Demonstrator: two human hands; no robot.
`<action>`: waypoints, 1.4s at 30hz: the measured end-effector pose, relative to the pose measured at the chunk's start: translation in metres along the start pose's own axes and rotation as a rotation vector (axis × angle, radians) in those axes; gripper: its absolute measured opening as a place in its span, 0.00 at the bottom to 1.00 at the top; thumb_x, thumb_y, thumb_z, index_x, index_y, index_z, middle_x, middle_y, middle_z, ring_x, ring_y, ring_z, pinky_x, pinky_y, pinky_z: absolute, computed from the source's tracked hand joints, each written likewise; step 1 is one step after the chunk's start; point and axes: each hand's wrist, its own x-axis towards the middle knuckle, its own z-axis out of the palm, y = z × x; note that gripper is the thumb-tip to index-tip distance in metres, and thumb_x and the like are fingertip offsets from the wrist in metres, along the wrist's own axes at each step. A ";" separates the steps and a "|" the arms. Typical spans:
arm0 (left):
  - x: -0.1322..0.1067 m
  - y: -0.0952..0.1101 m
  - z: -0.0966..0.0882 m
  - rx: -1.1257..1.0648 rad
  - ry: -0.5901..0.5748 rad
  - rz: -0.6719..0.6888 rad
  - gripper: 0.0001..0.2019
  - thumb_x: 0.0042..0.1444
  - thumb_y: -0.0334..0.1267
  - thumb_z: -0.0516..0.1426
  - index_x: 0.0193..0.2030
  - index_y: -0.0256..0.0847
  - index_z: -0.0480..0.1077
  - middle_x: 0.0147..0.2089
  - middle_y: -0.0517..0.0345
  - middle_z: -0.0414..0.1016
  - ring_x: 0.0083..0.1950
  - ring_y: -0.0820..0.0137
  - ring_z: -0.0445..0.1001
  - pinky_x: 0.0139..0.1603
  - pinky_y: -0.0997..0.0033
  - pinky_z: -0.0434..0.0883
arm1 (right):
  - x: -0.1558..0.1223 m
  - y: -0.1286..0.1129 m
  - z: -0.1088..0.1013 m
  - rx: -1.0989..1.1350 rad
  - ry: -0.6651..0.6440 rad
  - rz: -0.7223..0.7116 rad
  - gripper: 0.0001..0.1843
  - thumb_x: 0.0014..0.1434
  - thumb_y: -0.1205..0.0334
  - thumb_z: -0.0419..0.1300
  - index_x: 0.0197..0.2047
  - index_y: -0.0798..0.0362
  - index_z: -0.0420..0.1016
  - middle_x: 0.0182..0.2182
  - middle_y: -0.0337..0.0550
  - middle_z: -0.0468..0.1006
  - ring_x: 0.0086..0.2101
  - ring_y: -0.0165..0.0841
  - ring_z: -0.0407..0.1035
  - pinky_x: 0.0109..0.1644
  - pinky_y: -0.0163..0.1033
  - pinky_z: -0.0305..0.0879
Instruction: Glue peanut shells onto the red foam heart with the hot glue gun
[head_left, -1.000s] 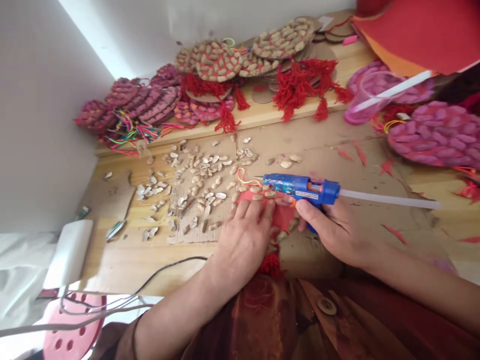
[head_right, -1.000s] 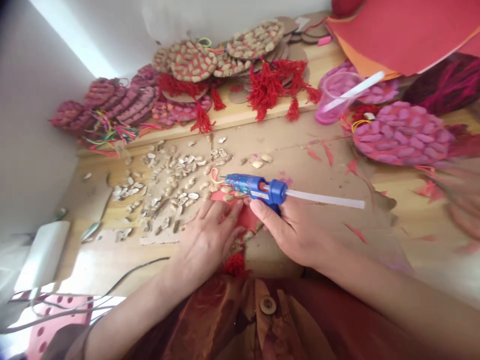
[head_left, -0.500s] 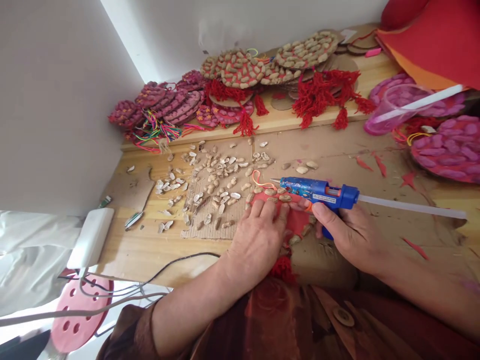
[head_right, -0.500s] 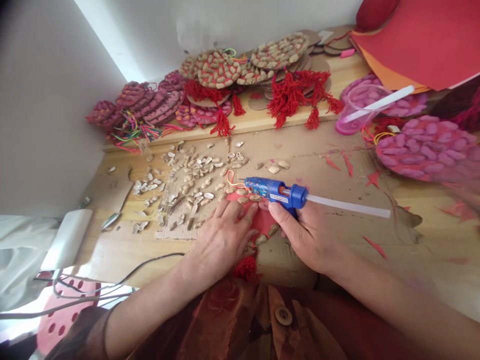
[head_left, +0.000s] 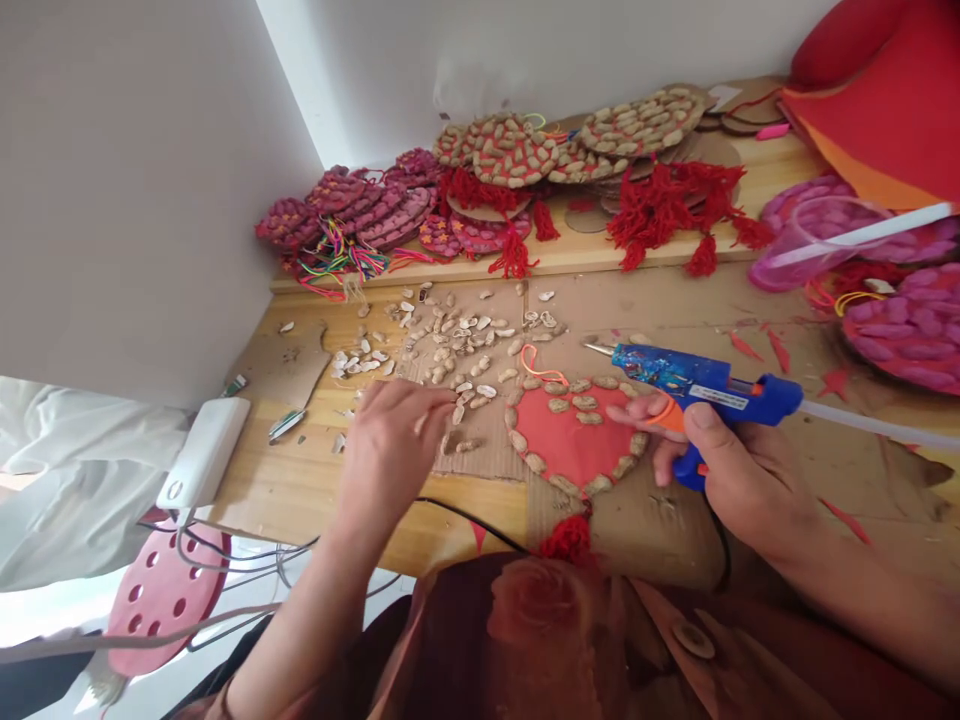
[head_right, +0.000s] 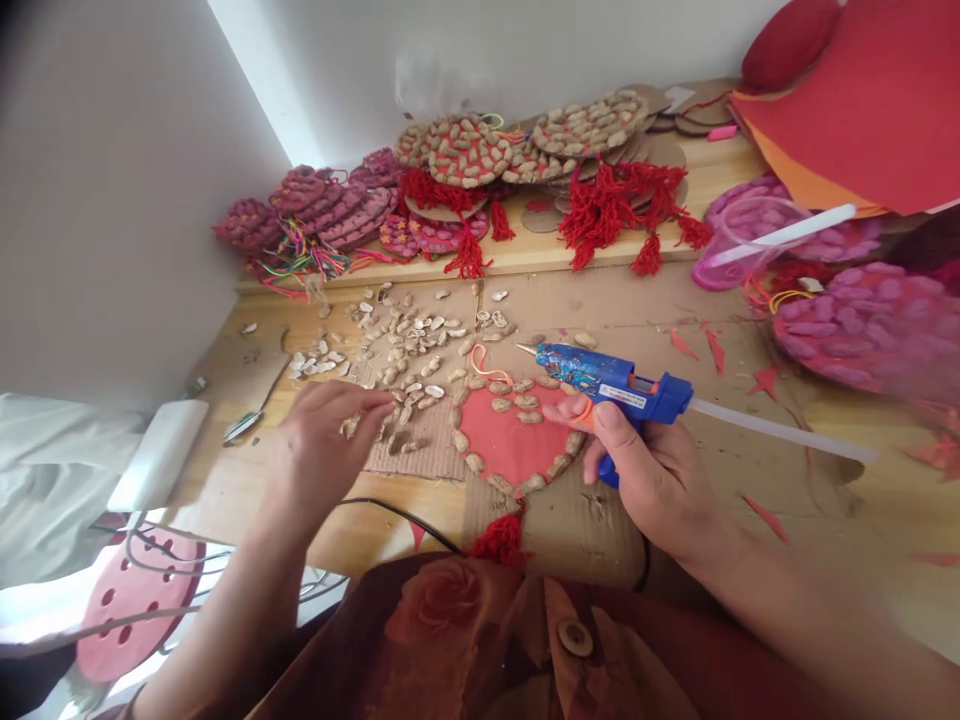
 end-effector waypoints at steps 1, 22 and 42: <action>-0.002 -0.012 -0.001 0.046 -0.006 -0.035 0.06 0.65 0.36 0.59 0.41 0.43 0.80 0.40 0.55 0.80 0.43 0.62 0.74 0.49 0.61 0.71 | 0.000 0.001 0.000 0.010 0.003 0.004 0.16 0.66 0.45 0.60 0.38 0.49 0.76 0.41 0.49 0.81 0.35 0.41 0.80 0.19 0.35 0.69; -0.008 -0.030 -0.002 0.020 -0.157 -0.223 0.11 0.64 0.37 0.55 0.46 0.42 0.79 0.44 0.52 0.80 0.48 0.59 0.74 0.53 0.57 0.70 | 0.001 0.002 -0.001 0.032 0.045 0.130 0.18 0.61 0.43 0.65 0.34 0.50 0.76 0.36 0.47 0.79 0.32 0.42 0.81 0.20 0.35 0.68; -0.015 -0.021 -0.012 0.013 -0.195 -0.226 0.07 0.62 0.39 0.58 0.37 0.45 0.78 0.37 0.56 0.79 0.42 0.62 0.75 0.48 0.61 0.70 | 0.004 -0.008 0.005 0.045 0.060 0.125 0.22 0.56 0.40 0.68 0.35 0.52 0.78 0.37 0.50 0.78 0.33 0.44 0.80 0.17 0.36 0.66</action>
